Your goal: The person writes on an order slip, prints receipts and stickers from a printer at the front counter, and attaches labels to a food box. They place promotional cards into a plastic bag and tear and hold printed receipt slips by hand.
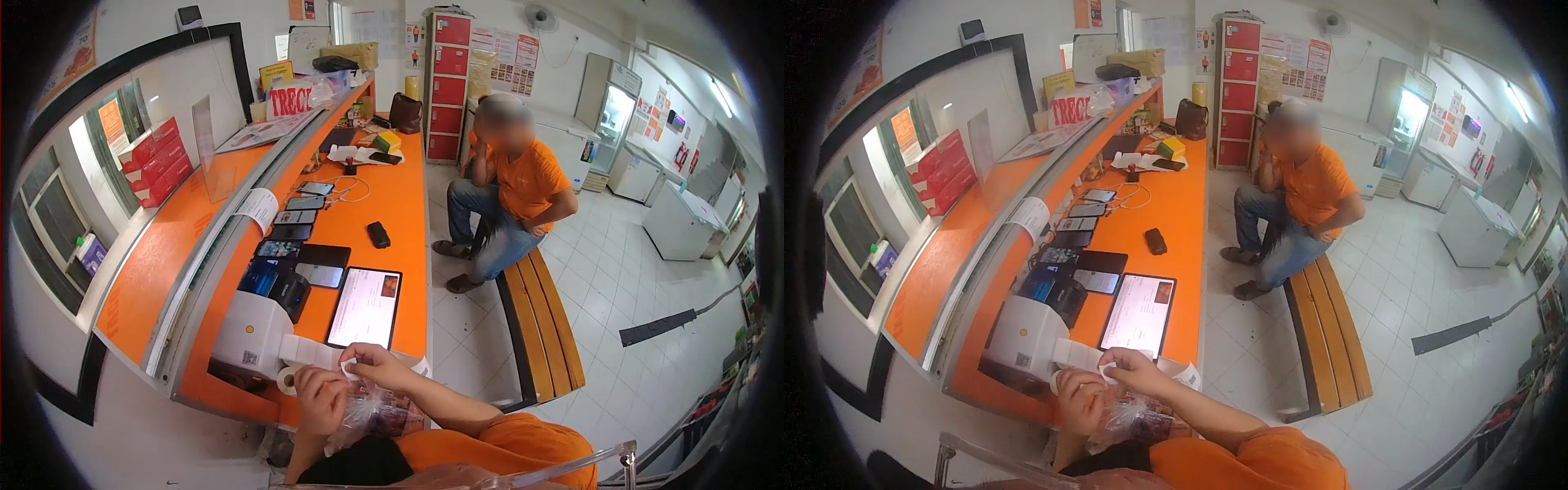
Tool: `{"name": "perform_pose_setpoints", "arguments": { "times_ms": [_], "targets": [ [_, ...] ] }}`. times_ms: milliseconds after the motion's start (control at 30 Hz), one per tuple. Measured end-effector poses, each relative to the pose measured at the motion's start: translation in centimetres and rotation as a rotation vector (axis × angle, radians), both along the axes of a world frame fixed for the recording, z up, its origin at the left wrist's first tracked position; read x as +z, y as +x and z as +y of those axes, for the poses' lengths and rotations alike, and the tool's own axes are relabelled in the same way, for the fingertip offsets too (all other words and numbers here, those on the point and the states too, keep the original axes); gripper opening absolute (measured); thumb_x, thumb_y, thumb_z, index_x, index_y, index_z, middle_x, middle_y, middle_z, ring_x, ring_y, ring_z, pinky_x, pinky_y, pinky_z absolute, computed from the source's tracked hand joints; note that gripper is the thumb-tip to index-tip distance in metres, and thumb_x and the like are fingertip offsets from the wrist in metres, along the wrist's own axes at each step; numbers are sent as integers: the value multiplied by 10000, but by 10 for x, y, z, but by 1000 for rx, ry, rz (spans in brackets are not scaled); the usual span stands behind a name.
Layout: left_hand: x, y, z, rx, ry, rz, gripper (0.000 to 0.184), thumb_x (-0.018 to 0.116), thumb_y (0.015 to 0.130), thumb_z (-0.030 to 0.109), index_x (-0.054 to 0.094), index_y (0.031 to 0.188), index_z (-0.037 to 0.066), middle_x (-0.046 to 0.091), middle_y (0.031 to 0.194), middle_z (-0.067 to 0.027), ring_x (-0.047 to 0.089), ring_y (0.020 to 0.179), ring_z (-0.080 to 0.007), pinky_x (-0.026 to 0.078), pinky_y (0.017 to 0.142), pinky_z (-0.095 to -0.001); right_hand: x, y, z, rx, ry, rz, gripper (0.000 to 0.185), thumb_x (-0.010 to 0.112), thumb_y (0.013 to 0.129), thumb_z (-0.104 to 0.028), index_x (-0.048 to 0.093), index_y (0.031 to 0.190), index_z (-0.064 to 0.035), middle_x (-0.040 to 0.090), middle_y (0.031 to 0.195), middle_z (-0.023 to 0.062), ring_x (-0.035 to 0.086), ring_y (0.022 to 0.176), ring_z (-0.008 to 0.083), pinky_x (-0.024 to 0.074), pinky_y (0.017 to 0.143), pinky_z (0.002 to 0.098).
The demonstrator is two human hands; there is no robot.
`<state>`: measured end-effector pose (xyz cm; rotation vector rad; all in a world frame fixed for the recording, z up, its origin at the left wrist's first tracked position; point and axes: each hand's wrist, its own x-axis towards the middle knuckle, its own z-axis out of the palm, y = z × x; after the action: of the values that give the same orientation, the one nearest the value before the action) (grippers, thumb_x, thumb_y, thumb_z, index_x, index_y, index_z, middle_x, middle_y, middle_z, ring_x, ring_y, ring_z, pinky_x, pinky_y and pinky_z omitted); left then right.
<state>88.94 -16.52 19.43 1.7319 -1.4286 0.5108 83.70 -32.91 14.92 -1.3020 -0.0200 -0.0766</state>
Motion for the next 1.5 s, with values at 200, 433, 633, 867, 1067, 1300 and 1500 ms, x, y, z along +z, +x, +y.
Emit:
{"name": "perform_pose_setpoints", "arguments": {
  "times_ms": [200,433,633,867,1067,1300,1500],
  "targets": [
    [8,-12,3,-161,-65,9,229,658,654,15,563,836,116,572,843,-14,556,813,-212,386,782,-389,-9,11,-5,-155,-31,41,141,512,854,-8,528,994,-14,563,854,16,509,713,46,411,616,186],
    [8,-9,12,28,-113,135,366,695,656,63,570,995,114,468,1110,-138,455,1033,-303,350,856,-401,0,37,-20,-392,-87,-75,593,598,770,10,392,1306,-136,415,1280,68,432,1142,216,451,870,325],
    [12,-4,23,52,-137,160,616,660,719,59,380,1267,46,403,1197,-206,429,1078,-315,331,926,-412,77,105,-33,-288,-173,-284,982,636,753,-11,-35,1421,-271,273,1373,218,433,1129,275,445,855,341],
    [-2,-9,36,-65,-147,585,907,569,762,-48,-122,1350,-50,602,919,-129,577,855,-191,393,896,-328,114,233,-49,-595,-356,-543,1078,679,728,-45,-160,1393,-172,349,1310,255,414,1167,274,431,866,348],
    [-1,-7,46,27,-147,584,932,561,772,-32,-175,1344,-23,608,954,-133,564,931,-208,376,925,-339,117,253,-55,-479,-75,-335,971,641,732,24,-65,1390,-81,584,927,130,571,810,165,466,682,268],
    [-17,8,30,-8,-461,601,986,596,799,97,-206,1371,111,424,1236,-262,421,1169,-320,256,1017,-429,64,122,-13,-316,-34,-538,884,575,773,92,23,1403,-191,474,815,30,484,725,87,445,690,243],
    [-6,8,5,21,-586,574,994,619,811,136,-206,1367,126,428,1248,-253,392,1199,-319,226,1033,-428,39,-3,13,-228,-95,-419,954,585,776,84,-60,1407,-227,481,818,47,517,777,118,440,764,283]
  ]
}}
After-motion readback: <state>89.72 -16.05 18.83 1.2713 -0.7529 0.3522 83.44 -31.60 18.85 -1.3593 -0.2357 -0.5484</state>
